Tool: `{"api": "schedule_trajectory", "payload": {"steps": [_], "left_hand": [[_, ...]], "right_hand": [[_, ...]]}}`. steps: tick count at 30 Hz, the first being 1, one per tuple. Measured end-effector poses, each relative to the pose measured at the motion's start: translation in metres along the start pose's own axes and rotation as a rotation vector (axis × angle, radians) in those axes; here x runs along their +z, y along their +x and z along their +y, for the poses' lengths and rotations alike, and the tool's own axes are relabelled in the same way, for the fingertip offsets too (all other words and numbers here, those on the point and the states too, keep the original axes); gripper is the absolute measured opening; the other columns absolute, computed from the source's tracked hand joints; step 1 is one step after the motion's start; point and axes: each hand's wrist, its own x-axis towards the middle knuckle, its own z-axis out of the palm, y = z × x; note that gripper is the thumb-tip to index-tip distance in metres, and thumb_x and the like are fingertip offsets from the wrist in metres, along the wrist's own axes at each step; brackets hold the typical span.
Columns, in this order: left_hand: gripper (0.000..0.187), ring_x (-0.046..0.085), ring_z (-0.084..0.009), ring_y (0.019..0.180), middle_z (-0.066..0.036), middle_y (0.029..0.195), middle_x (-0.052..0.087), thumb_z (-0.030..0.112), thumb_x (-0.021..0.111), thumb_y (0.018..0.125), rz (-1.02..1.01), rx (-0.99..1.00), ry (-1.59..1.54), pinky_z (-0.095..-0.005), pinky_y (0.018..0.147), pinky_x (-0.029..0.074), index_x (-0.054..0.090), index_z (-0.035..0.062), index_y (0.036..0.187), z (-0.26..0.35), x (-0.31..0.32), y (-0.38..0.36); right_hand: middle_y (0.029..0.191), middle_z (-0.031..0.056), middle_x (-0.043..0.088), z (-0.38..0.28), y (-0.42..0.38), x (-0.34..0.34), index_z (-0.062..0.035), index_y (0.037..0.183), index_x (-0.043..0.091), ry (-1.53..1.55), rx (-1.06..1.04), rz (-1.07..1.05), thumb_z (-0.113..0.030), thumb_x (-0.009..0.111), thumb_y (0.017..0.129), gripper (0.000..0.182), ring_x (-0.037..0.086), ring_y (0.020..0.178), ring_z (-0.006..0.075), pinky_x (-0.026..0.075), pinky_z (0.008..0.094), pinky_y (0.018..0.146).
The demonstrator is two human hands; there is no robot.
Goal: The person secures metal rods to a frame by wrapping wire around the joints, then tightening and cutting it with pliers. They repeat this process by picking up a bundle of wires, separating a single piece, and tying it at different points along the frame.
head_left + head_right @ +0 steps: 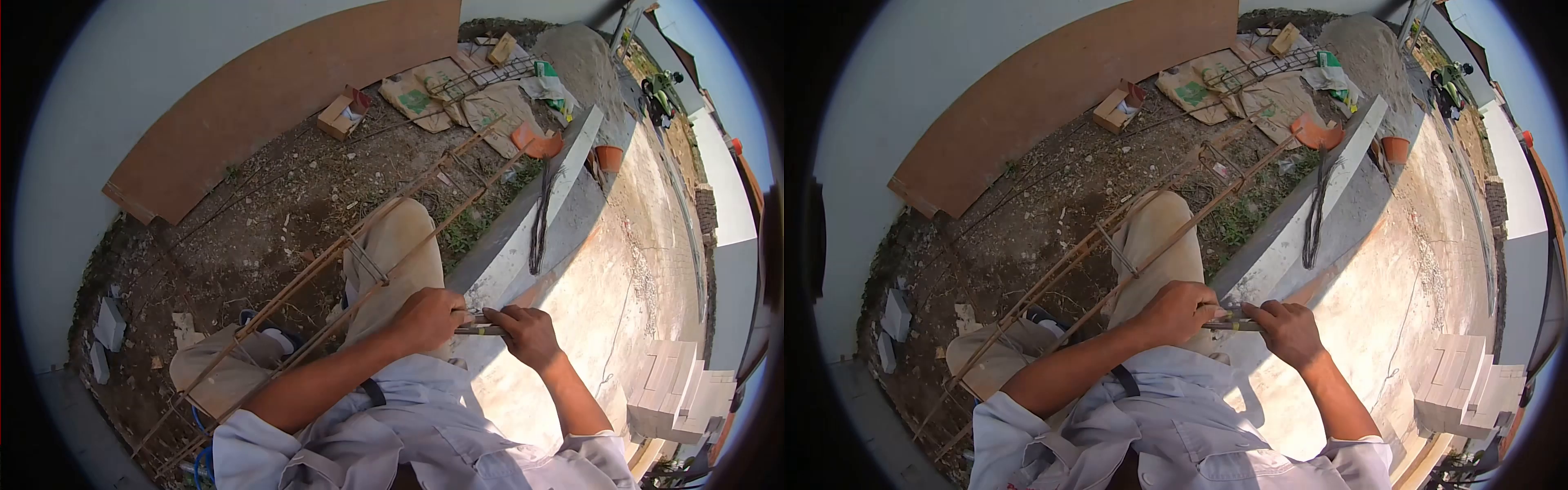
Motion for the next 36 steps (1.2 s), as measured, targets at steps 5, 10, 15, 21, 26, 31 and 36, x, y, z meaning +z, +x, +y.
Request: {"api": "schedule_trajectory", "payload": {"steps": [5,10,15,21,26,31,36], "left_hand": [[0.023,0.058,-0.0087,0.064,-0.002,0.072,0.063,0.020,0.066,0.106,0.343,0.036,-0.488,-0.0276,0.059,0.046,0.070,-0.0012,0.098,0.011,0.001,-0.001],[0.025,0.054,-0.0035,0.061,0.001,0.070,0.060,0.021,0.062,0.110,0.473,0.036,-0.522,-0.0241,0.054,0.043,0.068,-0.0009,0.098,0.017,-0.005,0.000],[0.023,0.050,-0.0018,0.056,0.004,0.067,0.056,0.022,0.063,0.109,0.525,-0.091,-0.597,-0.0208,0.050,0.039,0.070,0.0014,0.101,0.021,-0.044,-0.016],[0.023,0.051,-0.0032,0.056,0.003,0.069,0.061,0.020,0.068,0.106,0.518,-0.089,-0.514,-0.0236,0.049,0.038,0.075,-0.0003,0.098,0.013,-0.060,-0.033],[0.022,0.060,-0.0098,0.059,-0.006,0.069,0.068,0.020,0.074,0.100,0.445,-0.149,-0.094,-0.0318,0.053,0.044,0.076,-0.0020,0.098,0.024,-0.069,-0.055],[0.022,0.067,-0.0196,0.060,-0.020,0.072,0.068,0.020,0.075,0.095,0.327,-0.016,0.134,-0.0393,0.057,0.049,0.076,-0.0005,0.103,0.024,-0.052,-0.062],[0.023,0.065,-0.0154,0.058,-0.013,0.068,0.067,0.020,0.074,0.097,0.392,-0.035,0.131,-0.0368,0.055,0.050,0.075,-0.0015,0.103,0.018,-0.060,-0.080]], "right_hand": [[0.138,0.0121,0.058,0.032,-0.002,0.039,-0.0188,0.151,0.055,0.002,0.019,0.188,0.000,0.071,0.086,0.070,0.065,0.119,0.0362,0.050,0.0526,0.109],[0.127,0.0166,0.066,0.058,0.002,0.088,-0.0185,0.154,0.053,0.394,0.189,0.079,-0.005,0.072,0.092,0.067,0.065,0.117,0.0388,0.044,0.0607,0.109],[0.116,0.0217,0.066,0.078,0.000,0.135,-0.0238,0.157,0.050,0.416,0.627,0.137,-0.020,0.070,0.100,0.060,0.070,0.099,0.0388,0.044,0.0607,0.104],[0.127,0.0279,0.058,0.092,0.019,0.164,-0.0281,0.161,0.045,0.044,0.910,0.031,-0.037,0.066,0.102,0.063,0.060,0.121,0.0457,0.042,0.0567,0.107],[0.147,0.0257,0.050,0.041,0.045,0.105,-0.0061,0.153,0.051,0.094,0.330,0.597,-0.021,0.077,0.092,0.068,0.052,0.130,0.0440,0.036,0.0616,0.113],[0.124,0.0173,0.064,-0.089,0.071,-0.024,-0.0067,0.136,0.065,-0.204,-0.313,0.609,-0.012,0.072,0.091,0.046,0.061,0.113,0.0362,0.043,0.0546,0.109],[0.084,0.0057,0.056,-0.088,0.088,0.012,-0.0078,0.121,0.071,0.079,-0.439,0.417,-0.006,0.071,0.080,0.041,0.060,0.075,0.0257,0.053,0.0427,0.080]]}}
